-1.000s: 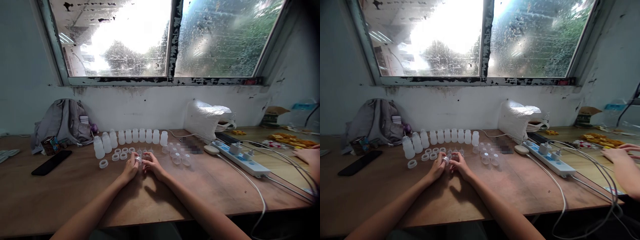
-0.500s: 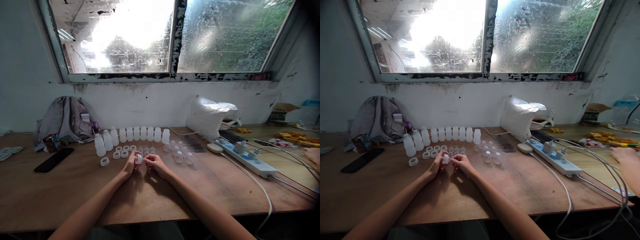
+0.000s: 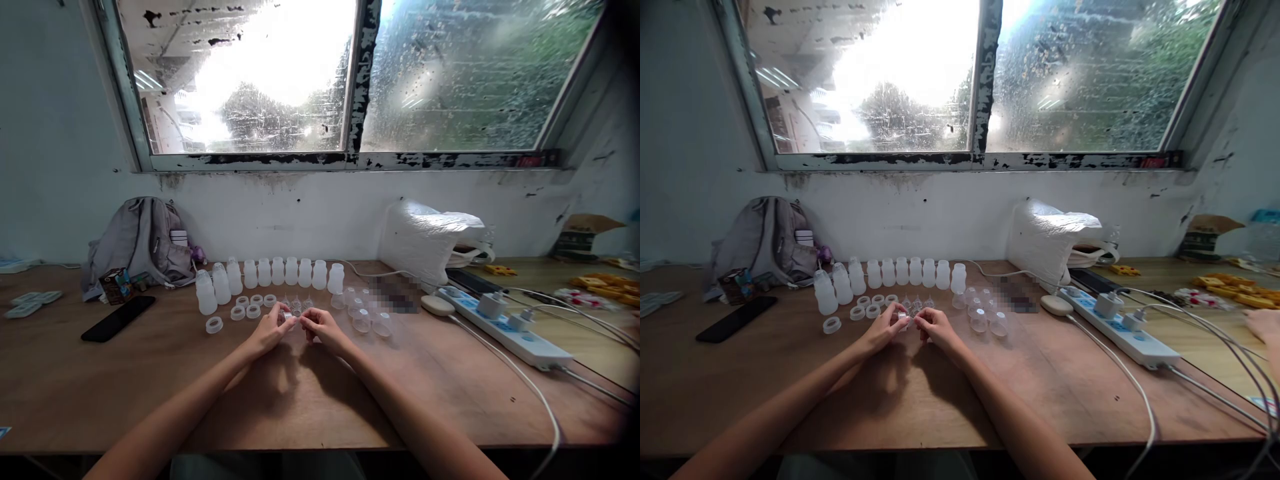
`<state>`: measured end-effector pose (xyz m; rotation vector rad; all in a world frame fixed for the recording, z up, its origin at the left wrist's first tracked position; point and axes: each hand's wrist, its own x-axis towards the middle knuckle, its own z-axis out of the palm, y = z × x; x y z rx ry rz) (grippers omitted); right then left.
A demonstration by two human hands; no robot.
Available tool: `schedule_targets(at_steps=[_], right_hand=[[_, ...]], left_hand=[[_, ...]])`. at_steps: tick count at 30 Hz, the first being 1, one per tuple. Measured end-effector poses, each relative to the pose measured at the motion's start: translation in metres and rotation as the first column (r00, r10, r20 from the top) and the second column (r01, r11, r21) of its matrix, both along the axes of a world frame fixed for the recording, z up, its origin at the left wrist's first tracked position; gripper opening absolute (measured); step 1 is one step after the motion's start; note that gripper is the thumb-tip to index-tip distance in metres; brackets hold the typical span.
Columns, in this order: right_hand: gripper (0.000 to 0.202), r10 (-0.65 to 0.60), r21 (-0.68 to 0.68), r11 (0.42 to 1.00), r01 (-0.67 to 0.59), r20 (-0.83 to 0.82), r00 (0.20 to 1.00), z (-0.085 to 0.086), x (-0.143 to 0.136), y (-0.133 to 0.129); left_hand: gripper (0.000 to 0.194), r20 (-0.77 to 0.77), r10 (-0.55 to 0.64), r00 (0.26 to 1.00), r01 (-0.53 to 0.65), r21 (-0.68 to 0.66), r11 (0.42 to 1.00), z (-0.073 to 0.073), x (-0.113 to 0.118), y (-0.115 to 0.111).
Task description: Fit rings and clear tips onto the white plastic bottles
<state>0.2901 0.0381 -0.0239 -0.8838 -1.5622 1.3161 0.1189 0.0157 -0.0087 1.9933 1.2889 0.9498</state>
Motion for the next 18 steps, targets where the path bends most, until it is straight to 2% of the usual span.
schedule_targets(at_steps=[3, 6, 9, 11, 15, 18], right_hand=[[0.032, -0.158, 0.01, 0.987, 0.159, -0.073, 0.985, 0.0, 0.01, 0.006], [0.031, -0.327, -0.061, 0.945, 0.322, -0.152, 0.933, -0.001, 0.021, 0.016], [0.03, -0.391, -0.159, 0.917, 0.365, -0.192, 0.9, -0.004, 0.026, 0.021], [0.03, -0.391, -0.223, 0.912, 0.345, -0.21, 0.896, -0.006, 0.025, 0.021], [0.029, -0.365, -0.302, 0.908, 0.292, -0.223, 0.904, -0.005, 0.02, 0.016], [0.028, -0.341, -0.301, 0.916, 0.267, -0.23, 0.912, -0.005, 0.018, 0.013]], left_hand=[[0.04, -0.166, 0.009, 0.986, 0.005, 0.083, 0.997, 0.017, -0.013, 0.015], [0.048, -0.329, 0.258, 0.908, -0.221, 0.145, 0.964, 0.038, -0.029, 0.047], [0.056, -0.406, 0.356, 0.842, -0.385, 0.01, 0.923, 0.058, -0.043, 0.083], [0.058, -0.41, 0.402, 0.819, -0.433, 0.019, 0.901, 0.066, -0.048, 0.102], [0.057, -0.433, 0.475, 0.766, -0.505, 0.053, 0.862, 0.066, -0.054, 0.122], [0.043, -0.455, 0.519, 0.724, -0.535, 0.104, 0.838, 0.058, -0.057, 0.128]])
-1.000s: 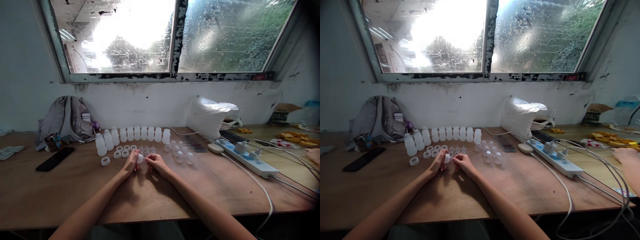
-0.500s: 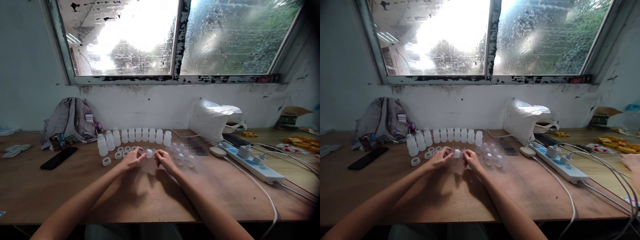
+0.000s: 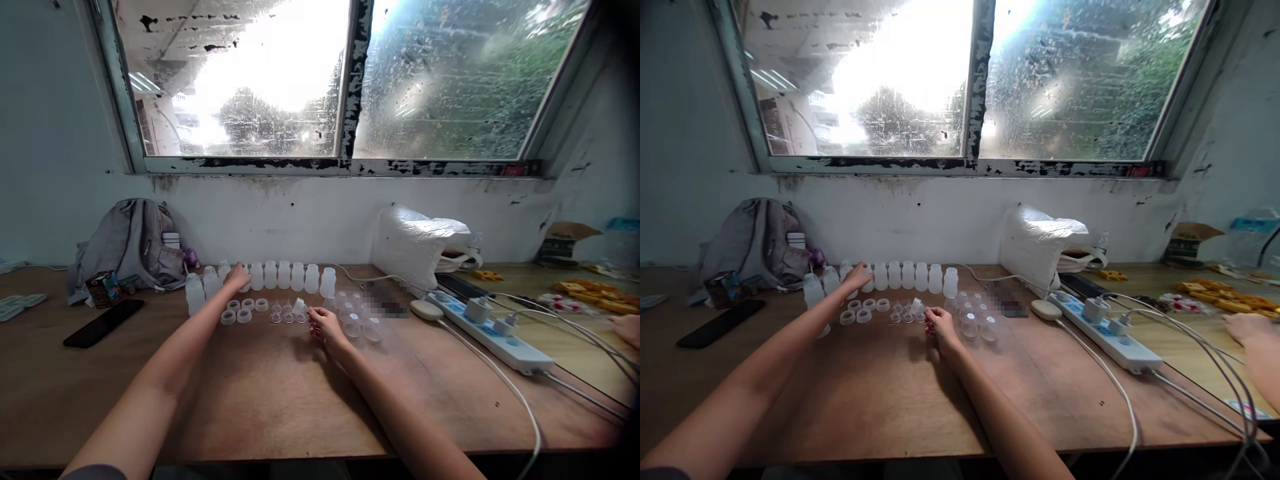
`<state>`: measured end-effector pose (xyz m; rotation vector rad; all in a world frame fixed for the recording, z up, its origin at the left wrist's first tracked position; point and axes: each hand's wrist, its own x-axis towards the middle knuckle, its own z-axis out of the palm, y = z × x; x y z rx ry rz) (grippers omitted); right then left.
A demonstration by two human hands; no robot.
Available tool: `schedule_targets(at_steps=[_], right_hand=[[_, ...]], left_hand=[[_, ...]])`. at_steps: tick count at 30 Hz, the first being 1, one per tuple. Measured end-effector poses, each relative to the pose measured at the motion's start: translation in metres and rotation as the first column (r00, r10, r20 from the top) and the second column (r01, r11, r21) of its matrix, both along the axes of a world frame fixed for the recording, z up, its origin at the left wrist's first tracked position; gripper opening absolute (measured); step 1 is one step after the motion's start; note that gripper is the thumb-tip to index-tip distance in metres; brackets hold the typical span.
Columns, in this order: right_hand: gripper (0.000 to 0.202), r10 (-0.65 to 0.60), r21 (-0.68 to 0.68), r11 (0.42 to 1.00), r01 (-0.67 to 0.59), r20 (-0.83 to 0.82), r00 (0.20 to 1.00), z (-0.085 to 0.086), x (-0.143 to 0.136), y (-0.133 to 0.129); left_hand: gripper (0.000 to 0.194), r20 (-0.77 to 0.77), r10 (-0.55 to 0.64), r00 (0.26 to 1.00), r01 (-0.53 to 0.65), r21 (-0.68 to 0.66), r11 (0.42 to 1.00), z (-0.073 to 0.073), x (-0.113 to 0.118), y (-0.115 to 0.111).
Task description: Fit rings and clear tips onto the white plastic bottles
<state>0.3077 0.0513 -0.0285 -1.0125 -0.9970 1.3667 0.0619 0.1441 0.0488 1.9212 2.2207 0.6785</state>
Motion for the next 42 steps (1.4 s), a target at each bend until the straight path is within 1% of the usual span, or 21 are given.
schedule_targets(at_steps=[2, 4, 7, 11, 13, 14, 17, 20, 22, 25, 28, 31, 32, 34, 36, 38, 40, 42], right_hand=[[0.026, 0.003, 0.01, 1.0, -0.003, -0.002, 1.0, 0.0, 0.0, 0.0], [0.026, 0.003, 0.012, 1.0, -0.003, -0.001, 1.0, 0.0, -0.001, 0.0], [0.025, 0.003, 0.014, 1.0, -0.003, 0.004, 1.0, -0.001, -0.001, 0.001], [0.026, -0.006, 0.02, 1.0, 0.005, 0.007, 1.0, 0.0, -0.002, 0.0], [0.026, -0.007, 0.027, 1.0, 0.007, 0.002, 1.0, 0.001, -0.002, 0.0], [0.025, -0.007, 0.032, 0.999, 0.007, -0.002, 1.0, 0.001, -0.002, 0.0], [0.026, 0.0, 0.042, 0.999, 0.0, -0.012, 1.0, 0.002, -0.003, -0.001], [0.027, 0.015, 0.048, 0.999, -0.014, -0.017, 1.0, 0.003, -0.004, -0.003], [0.027, 0.023, 0.055, 0.998, -0.022, -0.02, 1.0, 0.004, -0.004, -0.005], [0.028, 0.037, 0.065, 0.997, -0.035, -0.019, 0.999, 0.004, -0.004, -0.006], [0.028, 0.064, 0.076, 0.995, -0.063, -0.016, 0.998, 0.005, -0.004, -0.006], [0.029, 0.089, 0.095, 0.992, -0.088, -0.013, 0.996, 0.005, -0.005, -0.007], [0.029, 0.093, 0.099, 0.991, -0.091, -0.013, 0.996, 0.005, -0.005, -0.007], [0.028, 0.095, 0.102, 0.99, -0.093, -0.016, 0.995, 0.005, -0.007, -0.008], [0.027, 0.093, 0.1, 0.991, -0.091, -0.017, 0.996, 0.005, -0.007, -0.009], [0.026, 0.092, 0.102, 0.991, -0.09, -0.016, 0.996, 0.006, -0.007, -0.009], [0.027, 0.092, 0.108, 0.99, -0.09, -0.013, 0.996, 0.006, -0.007, -0.01], [0.027, 0.086, 0.12, 0.989, -0.084, -0.011, 0.996, 0.006, -0.006, -0.01]], left_hand=[[0.032, -0.042, 0.025, 0.999, -0.023, 0.033, 0.999, -0.006, -0.001, 0.001], [0.025, -0.078, 0.035, 0.996, -0.03, 0.055, 0.998, -0.011, -0.002, -0.001], [0.024, -0.129, 0.02, 0.991, -0.009, 0.083, 0.997, -0.016, -0.001, -0.01], [0.029, -0.184, 0.004, 0.983, 0.025, 0.152, 0.988, -0.012, 0.001, -0.03], [0.028, -0.212, -0.018, 0.977, 0.067, 0.225, 0.972, -0.009, 0.004, -0.043], [0.027, -0.228, -0.043, 0.973, 0.106, 0.274, 0.956, -0.008, 0.006, -0.05], [0.025, -0.243, -0.165, 0.956, 0.254, 0.397, 0.882, -0.008, 0.013, -0.076], [0.024, -0.184, -0.3, 0.936, 0.352, 0.443, 0.825, -0.014, 0.023, -0.101], [0.022, -0.14, -0.391, 0.91, 0.411, 0.441, 0.798, -0.021, 0.029, -0.113], [0.021, -0.107, -0.505, 0.856, 0.498, 0.427, 0.754, -0.032, 0.035, -0.123], [0.019, -0.072, -0.572, 0.817, 0.545, 0.418, 0.727, -0.042, 0.038, -0.124], [0.022, 0.015, -0.591, 0.807, 0.528, 0.43, 0.732, -0.051, 0.04, -0.123], [0.029, 0.059, -0.591, 0.804, 0.508, 0.447, 0.736, -0.055, 0.041, -0.122], [0.05, 0.163, -0.595, 0.787, 0.463, 0.482, 0.744, -0.062, 0.043, -0.12], [0.066, 0.287, -0.612, 0.737, 0.448, 0.47, 0.761, -0.069, 0.044, -0.117], [0.066, 0.404, -0.626, 0.667, 0.495, 0.387, 0.778, -0.077, 0.046, -0.115], [0.058, 0.489, -0.624, 0.61, 0.554, 0.299, 0.777, -0.081, 0.047, -0.113], [0.053, 0.503, -0.627, 0.595, 0.572, 0.282, 0.77, -0.081, 0.048, -0.113]])
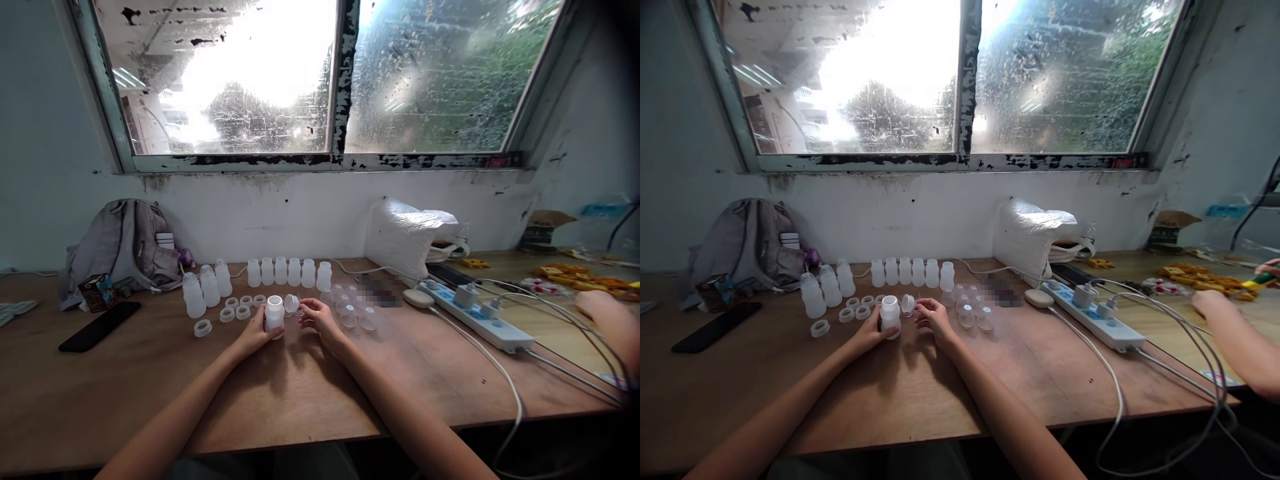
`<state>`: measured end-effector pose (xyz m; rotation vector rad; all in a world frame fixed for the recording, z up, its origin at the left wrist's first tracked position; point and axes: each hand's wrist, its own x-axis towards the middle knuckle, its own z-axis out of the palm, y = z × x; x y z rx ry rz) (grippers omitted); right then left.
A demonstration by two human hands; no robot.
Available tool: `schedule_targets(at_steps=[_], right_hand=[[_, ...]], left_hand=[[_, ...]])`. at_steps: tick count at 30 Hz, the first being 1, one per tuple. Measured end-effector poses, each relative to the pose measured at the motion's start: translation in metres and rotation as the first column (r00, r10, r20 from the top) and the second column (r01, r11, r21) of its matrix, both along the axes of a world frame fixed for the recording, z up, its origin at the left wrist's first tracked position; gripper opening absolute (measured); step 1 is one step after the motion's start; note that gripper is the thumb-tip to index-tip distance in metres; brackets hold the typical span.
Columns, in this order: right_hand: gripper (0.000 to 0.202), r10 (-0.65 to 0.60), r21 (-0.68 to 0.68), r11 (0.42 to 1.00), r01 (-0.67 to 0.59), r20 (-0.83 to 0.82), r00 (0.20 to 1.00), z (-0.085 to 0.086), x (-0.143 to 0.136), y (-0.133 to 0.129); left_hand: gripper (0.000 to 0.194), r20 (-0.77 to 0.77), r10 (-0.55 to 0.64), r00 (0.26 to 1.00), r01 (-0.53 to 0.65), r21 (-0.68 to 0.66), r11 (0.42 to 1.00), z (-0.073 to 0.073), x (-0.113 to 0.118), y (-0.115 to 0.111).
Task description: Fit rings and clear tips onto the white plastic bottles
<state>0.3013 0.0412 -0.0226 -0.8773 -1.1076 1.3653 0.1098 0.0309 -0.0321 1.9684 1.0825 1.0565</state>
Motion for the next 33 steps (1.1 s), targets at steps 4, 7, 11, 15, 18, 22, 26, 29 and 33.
schedule_targets(at_steps=[4, 7, 11, 15, 18, 22, 26, 29, 33], right_hand=[[0.028, -0.068, 0.003, 0.998, 0.068, -0.015, 0.998, -0.001, 0.0, 0.003], [0.027, -0.163, -0.019, 0.986, 0.163, -0.022, 0.986, -0.003, 0.001, 0.007], [0.027, -0.199, -0.003, 0.98, 0.199, 0.002, 0.98, -0.005, 0.002, 0.009], [0.026, -0.174, 0.046, 0.984, 0.171, 0.056, 0.983, -0.004, 0.001, 0.006], [0.026, -0.168, 0.056, 0.985, 0.164, 0.064, 0.984, -0.003, 0.0, 0.005], [0.024, -0.168, 0.069, 0.984, 0.164, 0.067, 0.983, -0.002, 0.001, 0.005], [0.022, -0.168, 0.079, 0.984, 0.162, 0.077, 0.983, -0.003, 0.001, 0.005], [0.022, -0.164, 0.091, 0.984, 0.156, 0.089, 0.982, -0.004, 0.002, 0.007], [0.021, -0.185, 0.143, 0.976, 0.165, 0.143, 0.972, -0.007, 0.002, 0.01]], left_hand=[[0.05, -0.025, 0.111, 0.994, -0.107, 0.136, 0.985, 0.008, -0.002, -0.003], [0.051, -0.012, 0.176, 0.984, -0.172, 0.14, 0.975, 0.012, -0.006, -0.004], [0.041, -0.083, 0.18, 0.98, -0.161, 0.204, 0.966, 0.013, -0.012, -0.003], [0.041, -0.164, 0.157, 0.974, -0.112, 0.253, 0.961, 0.012, -0.014, 0.0], [0.043, -0.176, 0.146, 0.974, -0.099, 0.251, 0.963, 0.011, -0.015, 0.0], [0.042, -0.143, 0.16, 0.977, -0.129, 0.205, 0.97, 0.011, -0.015, -0.001], [0.036, -0.133, 0.174, 0.976, -0.152, 0.164, 0.975, 0.013, -0.015, -0.003], [0.036, -0.132, 0.172, 0.976, -0.152, 0.153, 0.976, 0.014, -0.016, -0.003], [0.036, -0.124, 0.163, 0.979, -0.145, 0.143, 0.979, 0.013, -0.016, -0.001]])
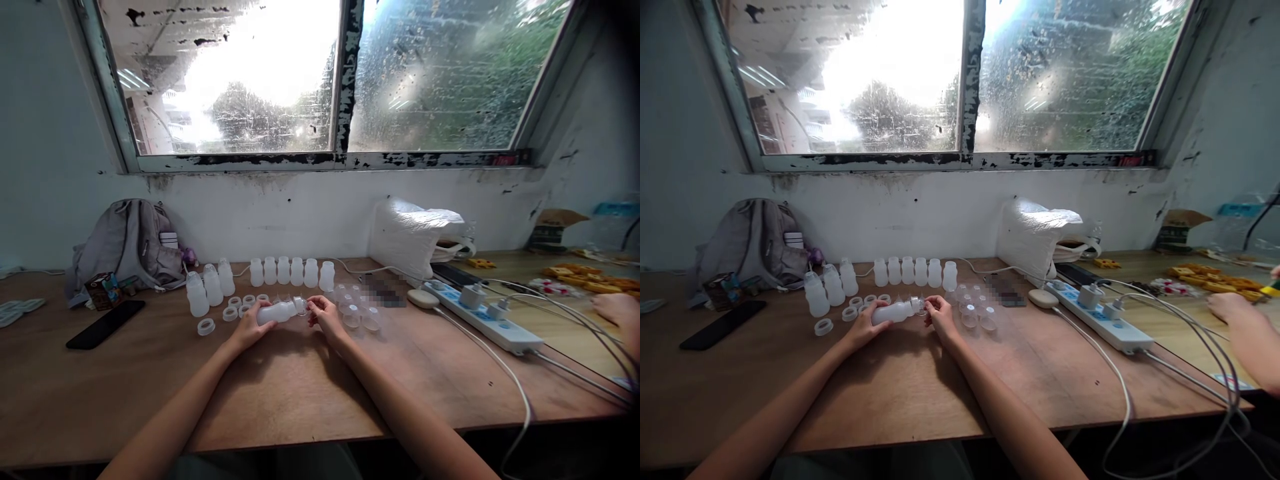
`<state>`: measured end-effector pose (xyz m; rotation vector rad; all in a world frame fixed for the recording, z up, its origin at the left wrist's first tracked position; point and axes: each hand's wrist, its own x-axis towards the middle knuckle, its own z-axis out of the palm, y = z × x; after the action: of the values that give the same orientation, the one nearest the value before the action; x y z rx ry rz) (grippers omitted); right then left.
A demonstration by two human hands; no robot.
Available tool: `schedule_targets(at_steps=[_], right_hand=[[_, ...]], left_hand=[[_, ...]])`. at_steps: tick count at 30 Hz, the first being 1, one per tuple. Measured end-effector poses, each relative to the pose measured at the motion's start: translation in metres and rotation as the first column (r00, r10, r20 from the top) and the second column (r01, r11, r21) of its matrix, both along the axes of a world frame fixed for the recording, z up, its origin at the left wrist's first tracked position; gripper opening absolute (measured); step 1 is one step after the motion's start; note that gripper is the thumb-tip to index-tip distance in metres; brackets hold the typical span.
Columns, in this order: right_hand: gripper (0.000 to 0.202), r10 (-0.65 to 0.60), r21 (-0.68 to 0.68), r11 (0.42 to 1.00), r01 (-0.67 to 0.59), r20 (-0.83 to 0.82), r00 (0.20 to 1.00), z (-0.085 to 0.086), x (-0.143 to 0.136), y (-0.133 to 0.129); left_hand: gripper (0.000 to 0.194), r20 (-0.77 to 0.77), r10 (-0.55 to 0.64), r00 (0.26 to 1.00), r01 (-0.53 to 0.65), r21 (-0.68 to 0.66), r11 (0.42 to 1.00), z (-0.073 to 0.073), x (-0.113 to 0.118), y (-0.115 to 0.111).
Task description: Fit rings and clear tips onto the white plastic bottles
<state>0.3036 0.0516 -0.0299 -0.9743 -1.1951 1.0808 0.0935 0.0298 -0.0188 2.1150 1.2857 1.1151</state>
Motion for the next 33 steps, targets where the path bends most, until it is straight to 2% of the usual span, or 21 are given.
schedule_targets(at_steps=[8, 18, 25, 33], right_hand=[[0.019, 0.013, 0.093, 0.995, -0.027, 0.145, 0.989, -0.0083, -0.0013, 0.003], [0.024, 0.001, 0.035, 0.999, -0.007, 0.175, 0.985, -0.0048, -0.0013, -0.0001], [0.024, -0.017, 0.043, 0.999, 0.009, 0.2, 0.98, -0.0092, -0.0018, 0.003], [0.035, -0.026, 0.044, 0.999, 0.017, 0.215, 0.976, -0.0089, -0.0017, 0.0014]], left_hand=[[0.034, -0.021, -0.042, 0.999, 0.043, 0.034, 0.999, -0.0002, -0.0005, -0.0004], [0.033, -0.015, -0.063, 0.998, 0.063, 0.026, 0.998, 0.0023, -0.0021, -0.0009], [0.034, -0.021, -0.068, 0.997, 0.068, 0.011, 0.998, 0.0026, -0.0015, -0.0019], [0.033, -0.024, -0.08, 0.997, 0.08, 0.01, 0.997, 0.0042, -0.0004, -0.0026]])
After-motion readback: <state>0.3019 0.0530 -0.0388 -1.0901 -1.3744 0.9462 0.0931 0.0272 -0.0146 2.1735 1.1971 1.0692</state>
